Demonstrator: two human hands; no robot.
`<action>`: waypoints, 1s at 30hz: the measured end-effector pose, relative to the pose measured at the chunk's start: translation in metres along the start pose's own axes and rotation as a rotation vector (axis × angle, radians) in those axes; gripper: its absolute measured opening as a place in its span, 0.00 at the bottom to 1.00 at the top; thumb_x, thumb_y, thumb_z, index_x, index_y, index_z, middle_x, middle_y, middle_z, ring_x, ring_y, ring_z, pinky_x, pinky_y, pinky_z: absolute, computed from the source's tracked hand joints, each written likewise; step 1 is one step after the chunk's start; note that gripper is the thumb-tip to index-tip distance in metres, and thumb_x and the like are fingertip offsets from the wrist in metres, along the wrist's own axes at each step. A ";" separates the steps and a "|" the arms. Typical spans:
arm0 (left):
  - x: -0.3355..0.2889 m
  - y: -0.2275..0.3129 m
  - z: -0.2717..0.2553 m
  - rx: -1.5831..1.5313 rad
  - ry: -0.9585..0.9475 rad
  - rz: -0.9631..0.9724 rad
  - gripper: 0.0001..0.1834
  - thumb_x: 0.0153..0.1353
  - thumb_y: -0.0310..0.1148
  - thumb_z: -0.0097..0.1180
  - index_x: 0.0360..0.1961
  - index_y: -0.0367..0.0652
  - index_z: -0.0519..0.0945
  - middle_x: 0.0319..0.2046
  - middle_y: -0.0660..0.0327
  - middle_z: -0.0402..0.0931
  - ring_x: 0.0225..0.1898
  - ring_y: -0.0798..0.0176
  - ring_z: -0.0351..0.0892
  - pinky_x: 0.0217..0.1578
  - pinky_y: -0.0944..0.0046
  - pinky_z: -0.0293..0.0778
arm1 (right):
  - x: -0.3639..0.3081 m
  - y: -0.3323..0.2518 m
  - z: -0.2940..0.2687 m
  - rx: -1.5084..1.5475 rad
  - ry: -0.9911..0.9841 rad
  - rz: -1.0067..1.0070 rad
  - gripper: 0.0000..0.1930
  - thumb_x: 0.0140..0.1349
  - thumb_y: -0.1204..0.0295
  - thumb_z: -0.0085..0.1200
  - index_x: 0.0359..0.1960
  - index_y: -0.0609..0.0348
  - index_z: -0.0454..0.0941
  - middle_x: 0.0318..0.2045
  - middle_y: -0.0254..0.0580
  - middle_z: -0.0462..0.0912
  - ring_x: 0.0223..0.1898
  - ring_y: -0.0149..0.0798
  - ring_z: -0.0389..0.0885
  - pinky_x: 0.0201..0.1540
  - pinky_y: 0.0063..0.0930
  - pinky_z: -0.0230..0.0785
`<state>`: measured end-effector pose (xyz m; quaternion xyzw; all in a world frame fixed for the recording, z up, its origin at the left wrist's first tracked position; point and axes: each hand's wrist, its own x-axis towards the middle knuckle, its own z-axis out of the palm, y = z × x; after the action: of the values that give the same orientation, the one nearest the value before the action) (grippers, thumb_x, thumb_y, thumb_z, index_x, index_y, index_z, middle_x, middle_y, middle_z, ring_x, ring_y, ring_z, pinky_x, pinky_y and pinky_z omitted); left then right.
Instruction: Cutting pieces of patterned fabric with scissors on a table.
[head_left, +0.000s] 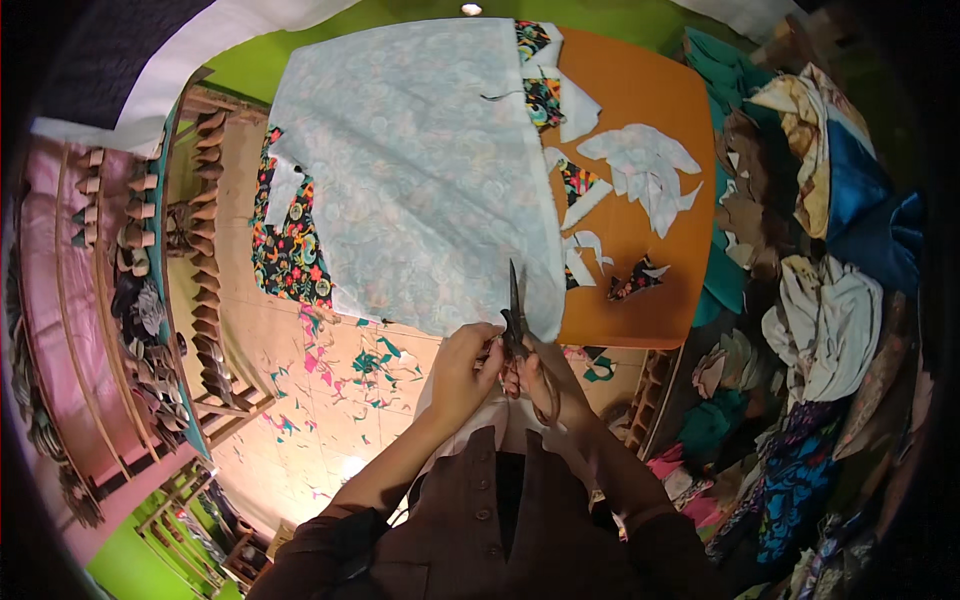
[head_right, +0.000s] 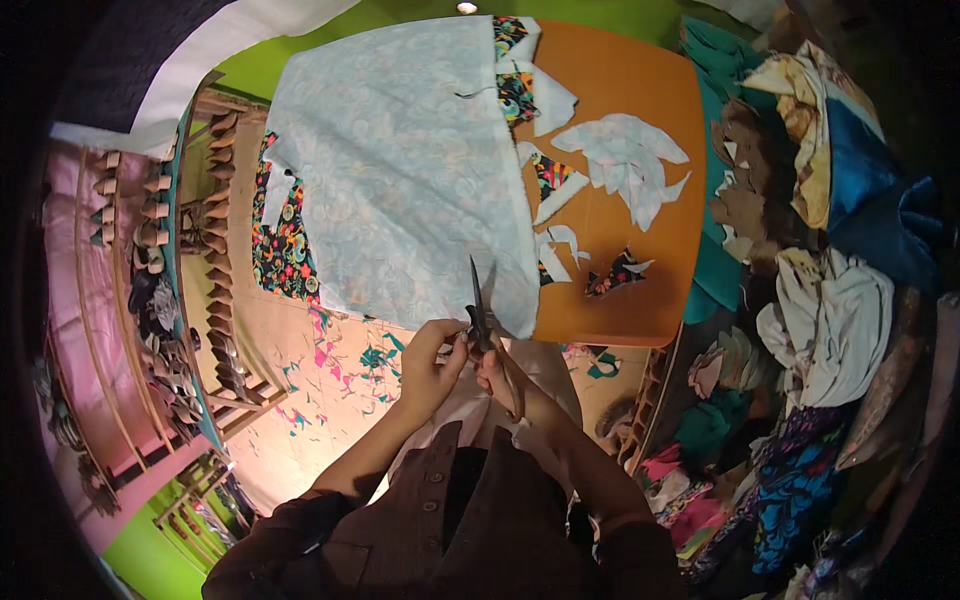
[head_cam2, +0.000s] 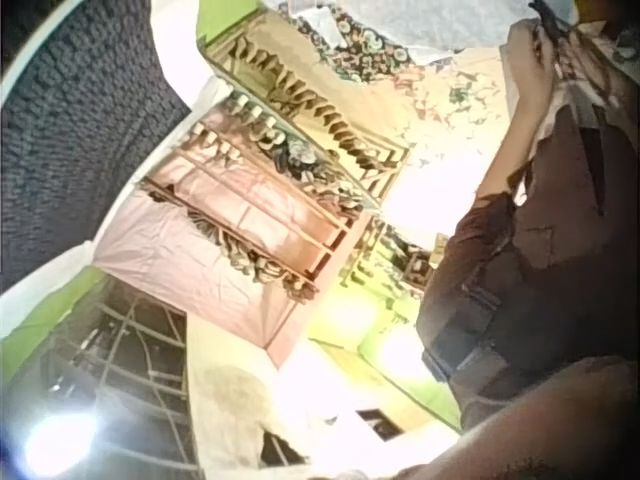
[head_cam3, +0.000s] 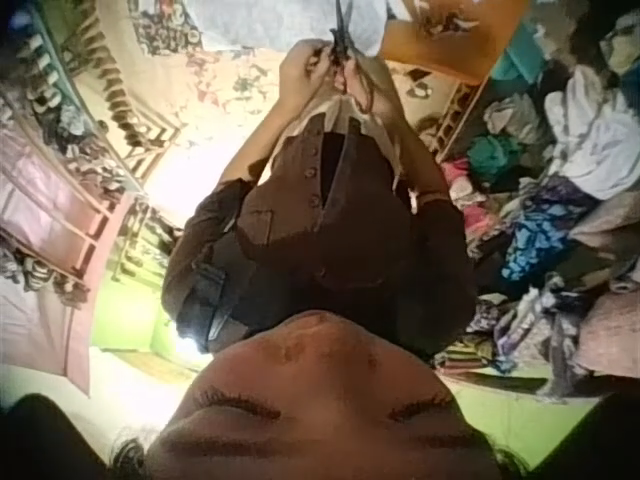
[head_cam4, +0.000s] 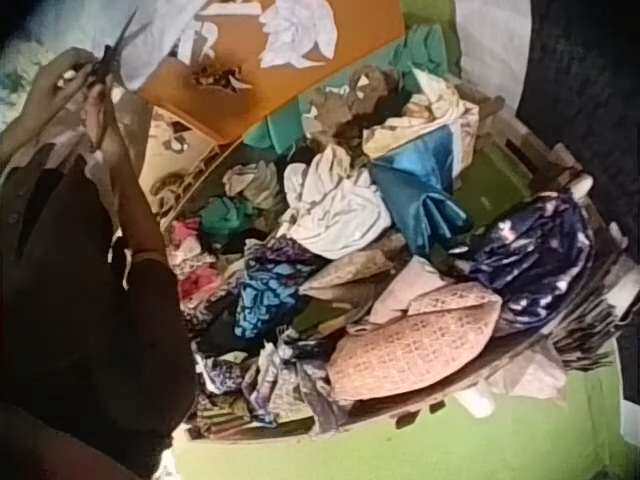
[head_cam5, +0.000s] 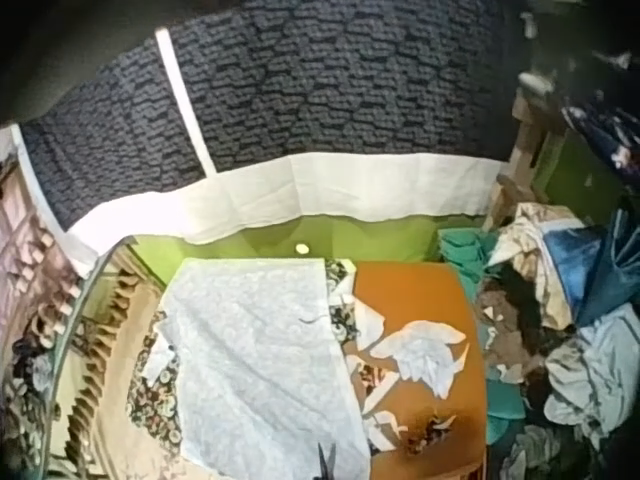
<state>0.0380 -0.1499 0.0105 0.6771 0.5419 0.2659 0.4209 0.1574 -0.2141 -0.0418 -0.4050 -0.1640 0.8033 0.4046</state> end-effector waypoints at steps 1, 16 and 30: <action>0.001 -0.001 -0.001 0.005 -0.017 0.004 0.08 0.49 0.22 0.52 0.33 0.36 0.73 0.30 0.55 0.72 0.30 0.55 0.73 0.28 0.64 0.69 | 0.000 0.000 0.003 0.014 0.009 -0.007 0.40 0.47 0.34 0.37 0.51 0.55 0.57 0.24 0.29 0.59 0.23 0.24 0.58 0.25 0.17 0.54; 0.007 -0.004 -0.023 0.227 -0.148 0.228 0.09 0.46 0.21 0.52 0.32 0.36 0.73 0.29 0.54 0.72 0.29 0.54 0.72 0.29 0.62 0.69 | -0.003 -0.023 -0.022 -0.287 -0.127 -0.234 0.21 0.61 0.54 0.39 0.42 0.61 0.63 0.24 0.28 0.64 0.27 0.27 0.61 0.30 0.19 0.59; -0.007 0.002 -0.011 0.244 -0.004 0.255 0.13 0.50 0.26 0.51 0.39 0.37 0.72 0.34 0.54 0.71 0.34 0.54 0.72 0.32 0.61 0.70 | 0.015 -0.136 -0.031 -0.698 -0.218 0.473 0.16 0.62 0.55 0.38 0.30 0.56 0.64 0.21 0.26 0.61 0.23 0.18 0.60 0.23 0.15 0.57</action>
<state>0.0283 -0.1538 0.0186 0.7869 0.4791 0.2479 0.2995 0.2472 -0.1203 0.0116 -0.4567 -0.3702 0.8084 0.0288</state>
